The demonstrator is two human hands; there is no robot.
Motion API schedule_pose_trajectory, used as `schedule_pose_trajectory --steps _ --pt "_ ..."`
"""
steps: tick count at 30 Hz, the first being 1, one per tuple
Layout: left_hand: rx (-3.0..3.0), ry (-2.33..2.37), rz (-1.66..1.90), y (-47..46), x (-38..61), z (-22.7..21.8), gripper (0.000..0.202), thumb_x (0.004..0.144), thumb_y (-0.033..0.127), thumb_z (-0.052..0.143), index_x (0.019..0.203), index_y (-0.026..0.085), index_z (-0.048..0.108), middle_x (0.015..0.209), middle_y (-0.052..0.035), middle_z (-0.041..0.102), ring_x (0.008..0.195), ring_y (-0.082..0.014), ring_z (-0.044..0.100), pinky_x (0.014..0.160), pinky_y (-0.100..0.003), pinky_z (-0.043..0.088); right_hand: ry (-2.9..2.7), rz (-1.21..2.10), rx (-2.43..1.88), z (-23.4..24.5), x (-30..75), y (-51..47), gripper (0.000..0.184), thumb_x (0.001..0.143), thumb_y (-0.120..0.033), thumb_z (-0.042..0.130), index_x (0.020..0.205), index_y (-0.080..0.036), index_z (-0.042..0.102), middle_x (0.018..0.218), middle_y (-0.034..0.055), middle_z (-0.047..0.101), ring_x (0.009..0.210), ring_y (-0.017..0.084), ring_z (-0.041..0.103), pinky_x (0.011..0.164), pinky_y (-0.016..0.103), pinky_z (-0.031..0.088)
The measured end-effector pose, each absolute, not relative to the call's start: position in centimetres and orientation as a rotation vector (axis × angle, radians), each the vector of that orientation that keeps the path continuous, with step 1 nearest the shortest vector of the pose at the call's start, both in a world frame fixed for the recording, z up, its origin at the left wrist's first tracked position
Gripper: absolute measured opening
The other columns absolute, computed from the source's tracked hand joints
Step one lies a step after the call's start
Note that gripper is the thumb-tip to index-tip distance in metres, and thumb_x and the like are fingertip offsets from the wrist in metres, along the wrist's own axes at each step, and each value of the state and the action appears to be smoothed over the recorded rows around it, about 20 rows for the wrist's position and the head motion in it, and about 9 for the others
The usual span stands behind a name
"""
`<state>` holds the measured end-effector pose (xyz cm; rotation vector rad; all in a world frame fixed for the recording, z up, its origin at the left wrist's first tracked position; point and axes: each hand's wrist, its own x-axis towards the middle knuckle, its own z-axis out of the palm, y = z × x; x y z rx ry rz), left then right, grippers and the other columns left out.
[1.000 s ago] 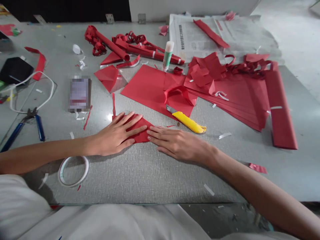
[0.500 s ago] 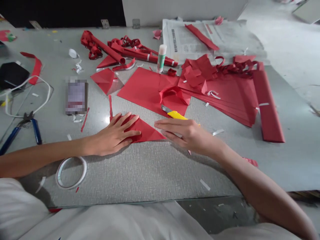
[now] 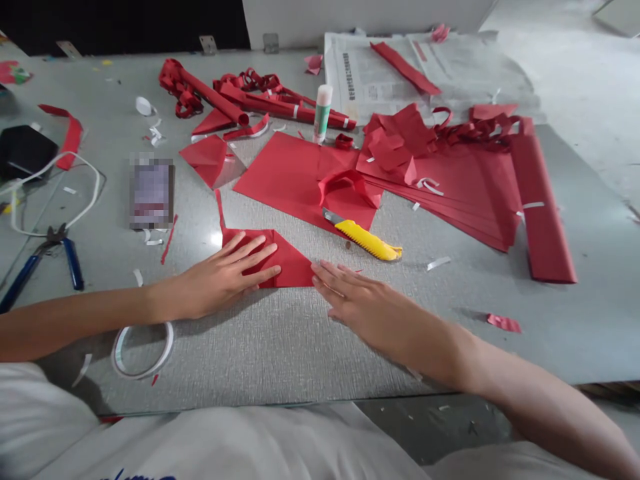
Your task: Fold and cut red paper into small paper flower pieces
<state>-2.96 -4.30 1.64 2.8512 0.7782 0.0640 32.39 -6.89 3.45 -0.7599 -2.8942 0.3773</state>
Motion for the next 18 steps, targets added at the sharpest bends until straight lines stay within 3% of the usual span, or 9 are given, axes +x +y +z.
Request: schedule_pose_trajectory --steps 5,9,14,16,18 --pt "2.777 0.833 0.028 -4.6 -3.0 1.4 0.052 0.113 0.024 0.053 0.164 0.036 0.049 0.181 -0.0119 0.031 0.170 -0.0419 0.023 0.130 -0.075 0.029 -2.796 0.324 -0.833 4.3 31.8 -7.5 0.057 0.111 -0.016 0.048 0.167 -0.024 0.050 0.160 0.0109 0.063 0.147 0.029 0.062 0.121 0.046 0.058" --pt "2.751 0.827 -0.012 -4.5 -2.8 1.2 0.049 0.115 0.032 0.053 0.164 0.039 0.049 0.183 -0.0114 0.028 0.170 -0.0437 0.022 0.128 -0.078 0.027 -2.897 -0.047 -0.814 5.1 30.7 -7.8 0.041 0.110 -0.012 0.044 0.134 -0.012 0.077 0.135 0.0188 0.079 0.128 0.030 0.076 0.113 0.045 0.064" --pt "2.787 0.828 0.024 -4.6 -2.8 0.9 0.044 0.116 0.036 0.051 0.160 0.035 0.053 0.181 -0.0138 0.032 0.168 -0.0439 0.027 0.128 -0.078 0.028 -2.866 -0.315 -0.715 5.8 29.3 -8.0 0.035 0.108 -0.009 0.050 0.098 -0.015 0.083 0.106 0.0164 0.085 0.103 0.031 0.084 0.099 0.048 0.070" --pt "2.814 0.816 0.059 -4.5 -2.8 1.0 0.042 0.116 0.036 0.051 0.157 0.032 0.055 0.179 -0.0155 0.035 0.166 -0.0441 0.030 0.126 -0.077 0.031 -2.792 -0.249 -0.724 5.6 28.8 -7.7 0.029 0.107 -0.008 0.053 0.107 -0.012 0.082 0.108 0.0181 0.085 0.106 0.032 0.083 0.101 0.049 0.070" --pt "2.830 0.812 0.097 -4.2 -2.7 1.2 0.040 0.115 0.037 0.051 0.154 0.031 0.058 0.177 -0.0159 0.039 0.164 -0.0438 0.035 0.124 -0.076 0.035 -2.746 -0.131 -0.723 5.0 28.4 -7.1 0.030 0.108 -0.009 0.054 0.129 -0.009 0.076 0.128 0.0202 0.081 0.124 0.033 0.078 0.109 0.050 0.066"
